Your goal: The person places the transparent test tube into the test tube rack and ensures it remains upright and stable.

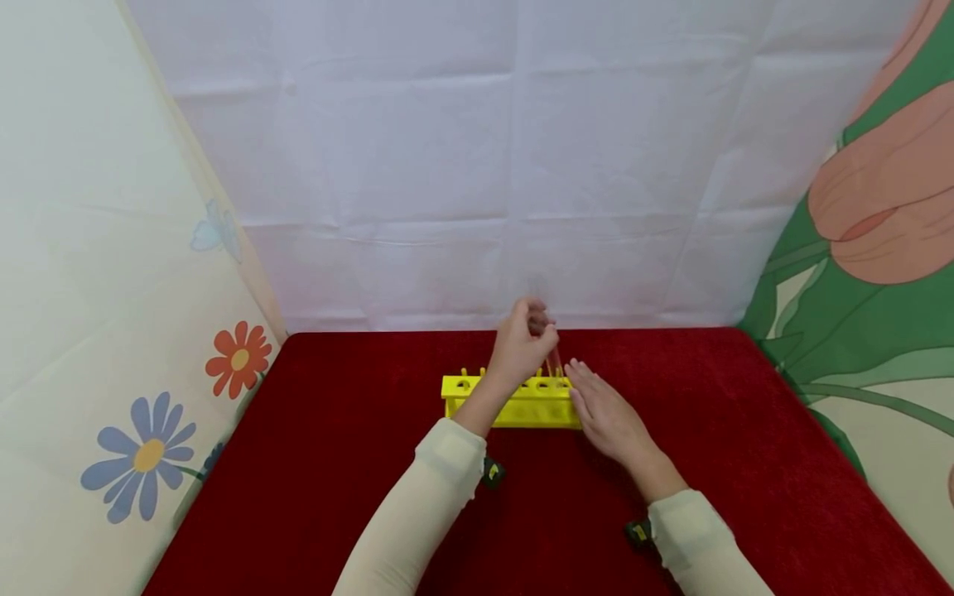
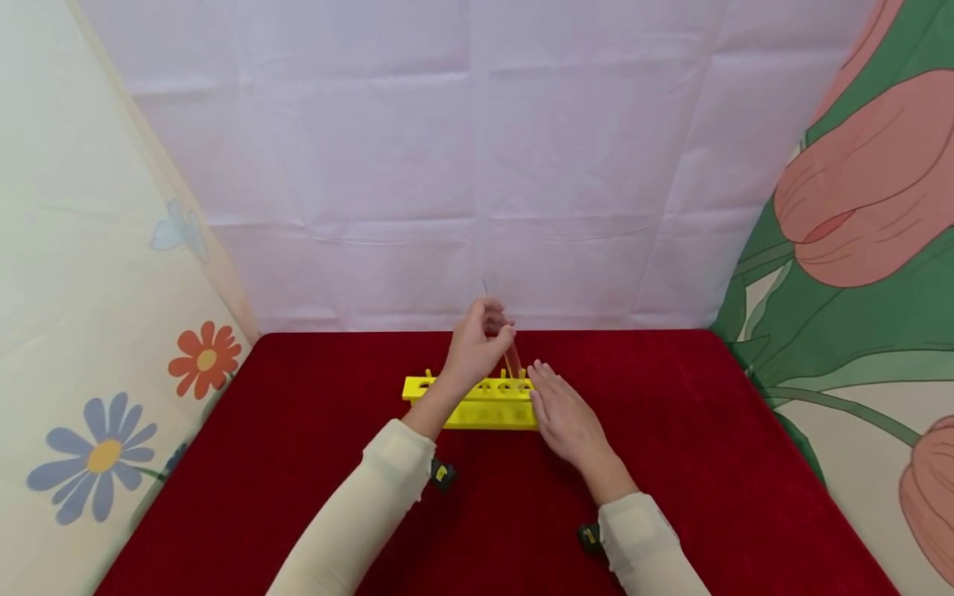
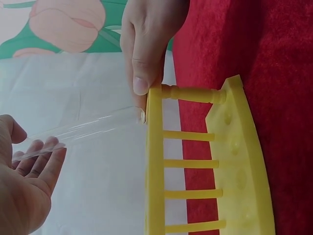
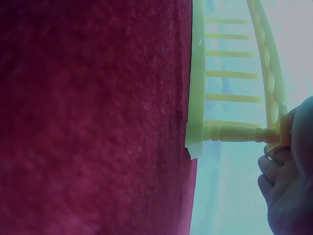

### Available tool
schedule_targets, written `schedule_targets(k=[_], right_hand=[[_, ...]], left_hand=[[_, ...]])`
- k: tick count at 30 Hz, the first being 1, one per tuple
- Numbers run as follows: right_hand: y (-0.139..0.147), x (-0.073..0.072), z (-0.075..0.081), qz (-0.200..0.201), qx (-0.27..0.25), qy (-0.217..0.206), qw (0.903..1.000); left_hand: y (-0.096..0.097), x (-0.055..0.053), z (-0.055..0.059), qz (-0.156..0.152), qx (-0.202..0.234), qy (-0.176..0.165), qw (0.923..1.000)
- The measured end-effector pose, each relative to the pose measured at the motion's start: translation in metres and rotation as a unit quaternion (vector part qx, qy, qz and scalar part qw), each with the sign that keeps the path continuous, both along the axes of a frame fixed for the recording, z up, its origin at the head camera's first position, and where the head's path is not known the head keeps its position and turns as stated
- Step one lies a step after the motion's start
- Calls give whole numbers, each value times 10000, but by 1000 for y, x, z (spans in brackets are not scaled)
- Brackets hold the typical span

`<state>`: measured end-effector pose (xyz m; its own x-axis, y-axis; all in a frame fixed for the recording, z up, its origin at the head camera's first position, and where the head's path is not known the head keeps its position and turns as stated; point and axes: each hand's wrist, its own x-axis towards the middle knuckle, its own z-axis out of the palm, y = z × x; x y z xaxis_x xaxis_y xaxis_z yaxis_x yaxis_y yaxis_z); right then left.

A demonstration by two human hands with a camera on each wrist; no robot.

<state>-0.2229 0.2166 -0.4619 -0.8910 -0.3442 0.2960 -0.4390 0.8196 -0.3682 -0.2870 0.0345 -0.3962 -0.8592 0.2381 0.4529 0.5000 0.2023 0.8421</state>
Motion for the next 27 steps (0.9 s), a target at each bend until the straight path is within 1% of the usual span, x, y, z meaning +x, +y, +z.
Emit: schedule_targets(k=[9,16,22,27], right_hand=[[0,-1,0,-26,65,-4,10000],[0,-1,0,-17,40,-15,10000],[0,0,2,-41,41,-92,9999],[0,-1,2,-40,55,-89,9999]], left_hand=[[5,-1,-3,6,-29,-42,10000],[7,-1,-5,-113,-3,-84,9999],[9,1,-5,-134,0,-171,9998],[9,1,-5,-198,-17,-139,9997]])
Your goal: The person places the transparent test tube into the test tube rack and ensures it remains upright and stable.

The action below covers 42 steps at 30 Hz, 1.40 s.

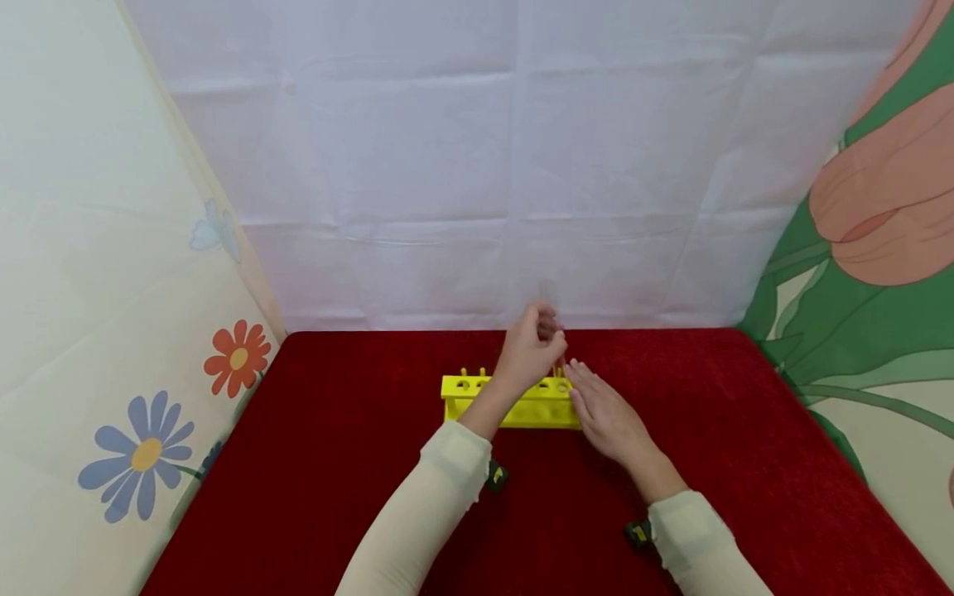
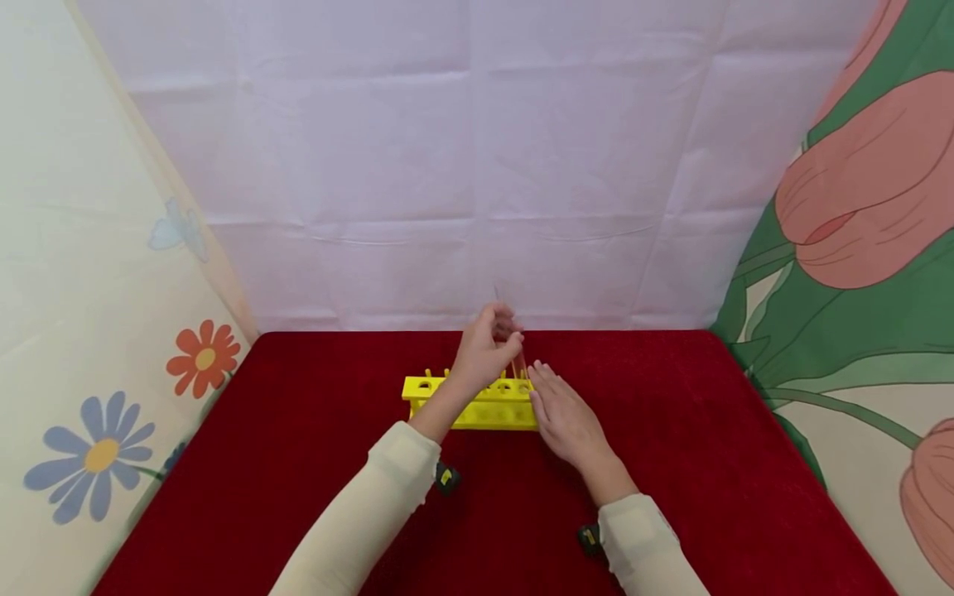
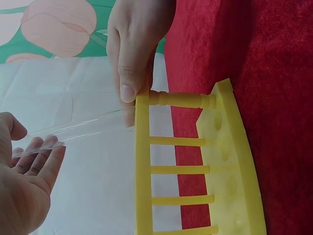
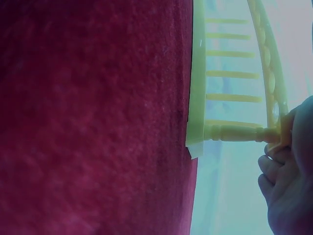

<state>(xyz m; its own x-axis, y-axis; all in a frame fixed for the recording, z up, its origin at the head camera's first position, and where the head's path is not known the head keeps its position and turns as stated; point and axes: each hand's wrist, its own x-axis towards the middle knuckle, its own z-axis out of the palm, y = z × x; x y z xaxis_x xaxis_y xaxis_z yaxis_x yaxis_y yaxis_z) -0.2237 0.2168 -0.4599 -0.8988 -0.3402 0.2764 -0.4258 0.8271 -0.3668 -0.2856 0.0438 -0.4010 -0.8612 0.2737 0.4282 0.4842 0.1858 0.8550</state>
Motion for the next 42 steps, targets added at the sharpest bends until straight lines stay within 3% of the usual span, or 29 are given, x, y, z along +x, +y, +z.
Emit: schedule_targets(k=[15,42], right_hand=[[-1,-1,-1,25,-28,127,9999],[0,-1,-1,38,-8,197,9998]], left_hand=[[4,2,0,10,-233,-165,9996],[9,5,-1,-122,-823,-106,9965]])
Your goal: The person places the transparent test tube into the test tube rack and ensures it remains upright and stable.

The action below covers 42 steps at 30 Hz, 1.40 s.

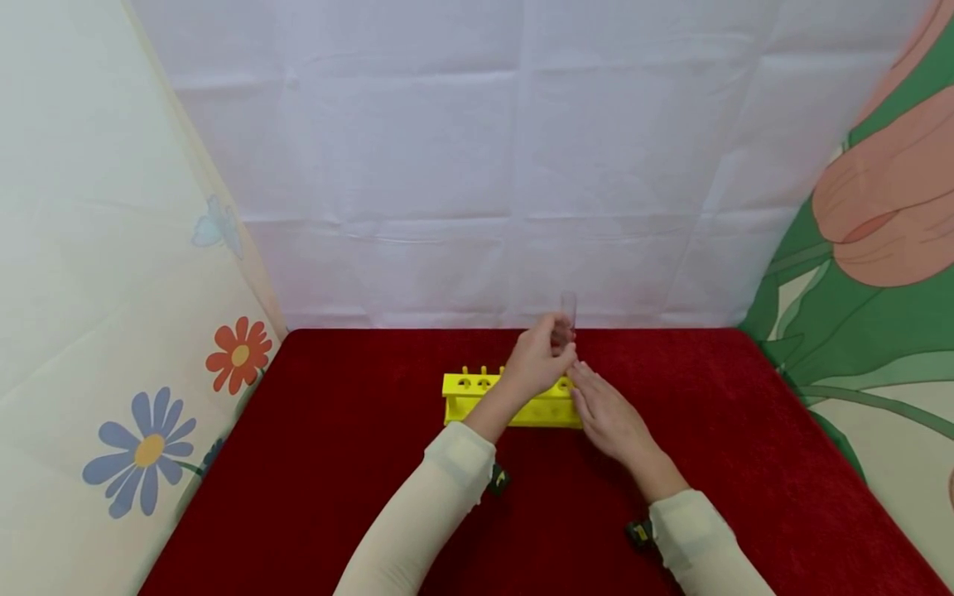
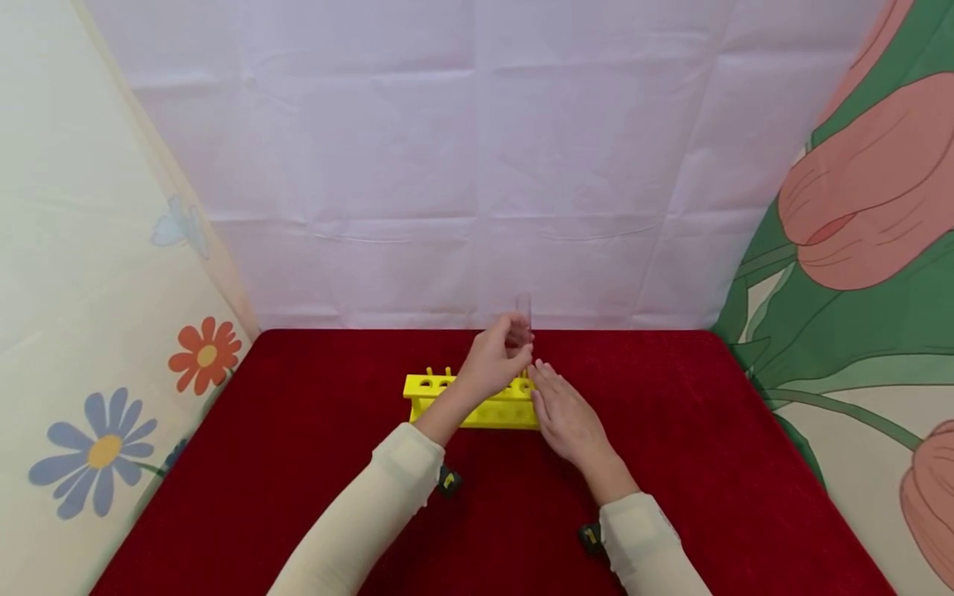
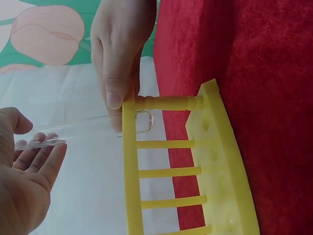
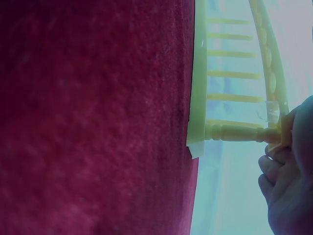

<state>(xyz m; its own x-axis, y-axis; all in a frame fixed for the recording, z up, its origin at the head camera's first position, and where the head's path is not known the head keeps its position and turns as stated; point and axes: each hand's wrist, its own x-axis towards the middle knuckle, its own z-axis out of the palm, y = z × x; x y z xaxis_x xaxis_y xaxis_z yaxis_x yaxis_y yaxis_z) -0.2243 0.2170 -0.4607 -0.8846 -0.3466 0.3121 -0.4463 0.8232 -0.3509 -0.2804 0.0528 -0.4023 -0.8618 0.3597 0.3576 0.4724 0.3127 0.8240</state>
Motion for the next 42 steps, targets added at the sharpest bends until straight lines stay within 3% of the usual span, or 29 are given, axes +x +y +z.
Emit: schedule_targets(k=[10,17,21,42], right_hand=[[1,-1,0,-23,23,-279,9996],[1,0,0,6,-54,-95,9999],[1,2,1,-38,-53,-202,9998],[0,2,0,-76,-65,-241,9997]], left_hand=[[2,-1,-7,-100,-204,144,9996],[1,0,-8,-133,-310,39,9994],[1,0,-10,-167,-335,5,9993],[1,2,-21,-188,-628,285,9974]])
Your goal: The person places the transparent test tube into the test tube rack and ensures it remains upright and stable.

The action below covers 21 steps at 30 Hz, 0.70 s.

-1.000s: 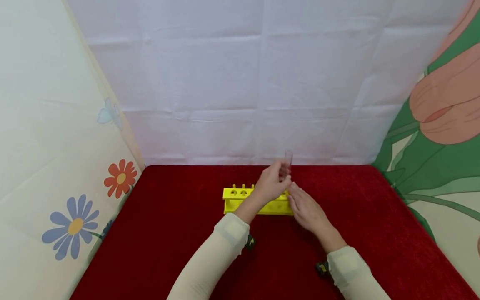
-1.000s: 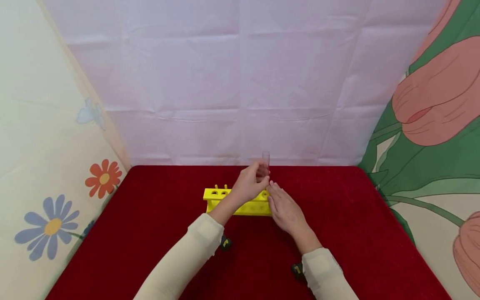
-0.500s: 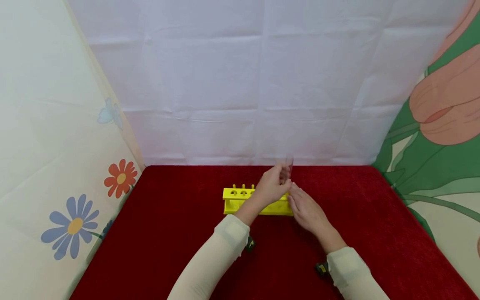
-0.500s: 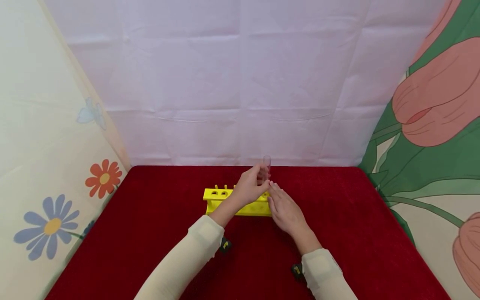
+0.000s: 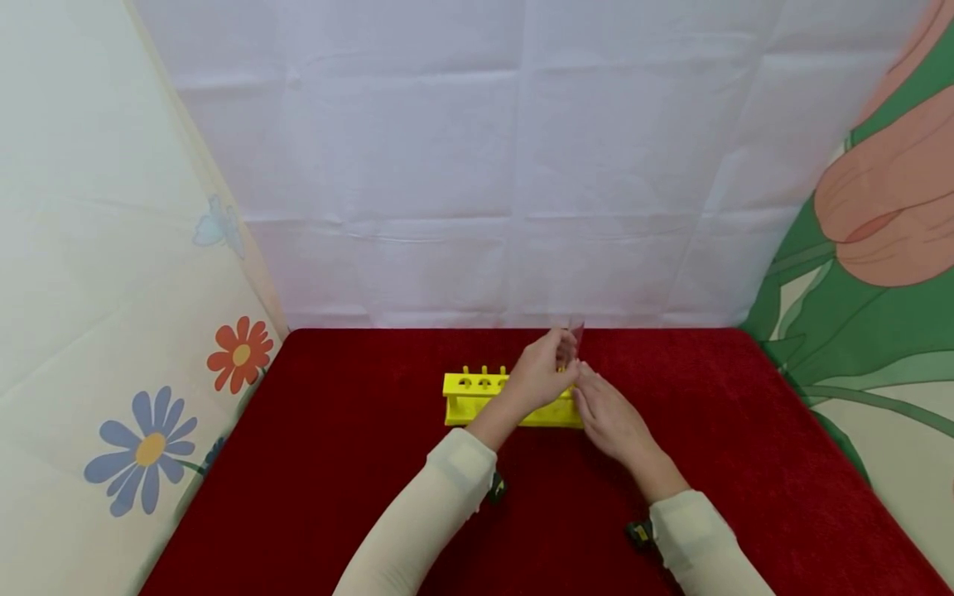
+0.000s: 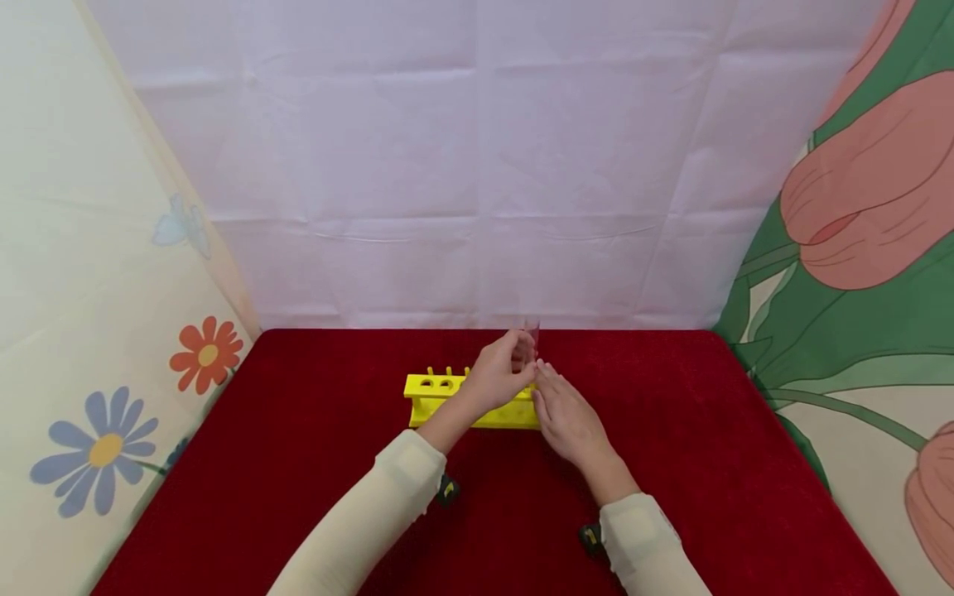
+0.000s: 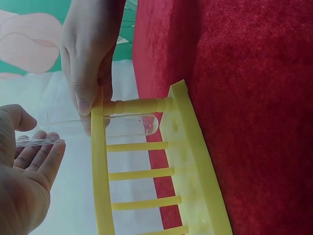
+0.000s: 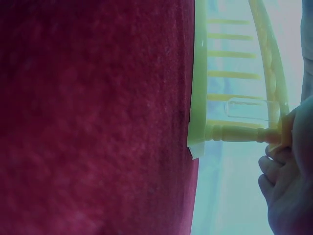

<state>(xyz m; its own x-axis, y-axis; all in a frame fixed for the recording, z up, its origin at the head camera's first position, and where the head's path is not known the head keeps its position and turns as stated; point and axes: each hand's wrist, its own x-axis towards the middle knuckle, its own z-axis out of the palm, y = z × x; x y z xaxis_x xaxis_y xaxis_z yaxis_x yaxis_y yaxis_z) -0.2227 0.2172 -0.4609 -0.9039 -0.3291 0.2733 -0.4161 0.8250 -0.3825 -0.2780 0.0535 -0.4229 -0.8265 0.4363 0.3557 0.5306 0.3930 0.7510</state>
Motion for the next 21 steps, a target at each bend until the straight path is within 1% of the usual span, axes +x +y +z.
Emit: schedule_targets(k=[10,13,18,21], right_hand=[[0,-1,-1,-14,38,41,10000],[0,0,-1,8,25,158,9999],[0,-1,-2,77,-11,473,9989],[0,-1,-2,87,-34,486,9988]], left_hand=[[1,0,-2,54,-33,-35,10000],[1,1,-2,75,-42,-36,10000],[2,0,-4,96,-85,-34,9999],[2,0,-5,99,-140,-16,9999]])
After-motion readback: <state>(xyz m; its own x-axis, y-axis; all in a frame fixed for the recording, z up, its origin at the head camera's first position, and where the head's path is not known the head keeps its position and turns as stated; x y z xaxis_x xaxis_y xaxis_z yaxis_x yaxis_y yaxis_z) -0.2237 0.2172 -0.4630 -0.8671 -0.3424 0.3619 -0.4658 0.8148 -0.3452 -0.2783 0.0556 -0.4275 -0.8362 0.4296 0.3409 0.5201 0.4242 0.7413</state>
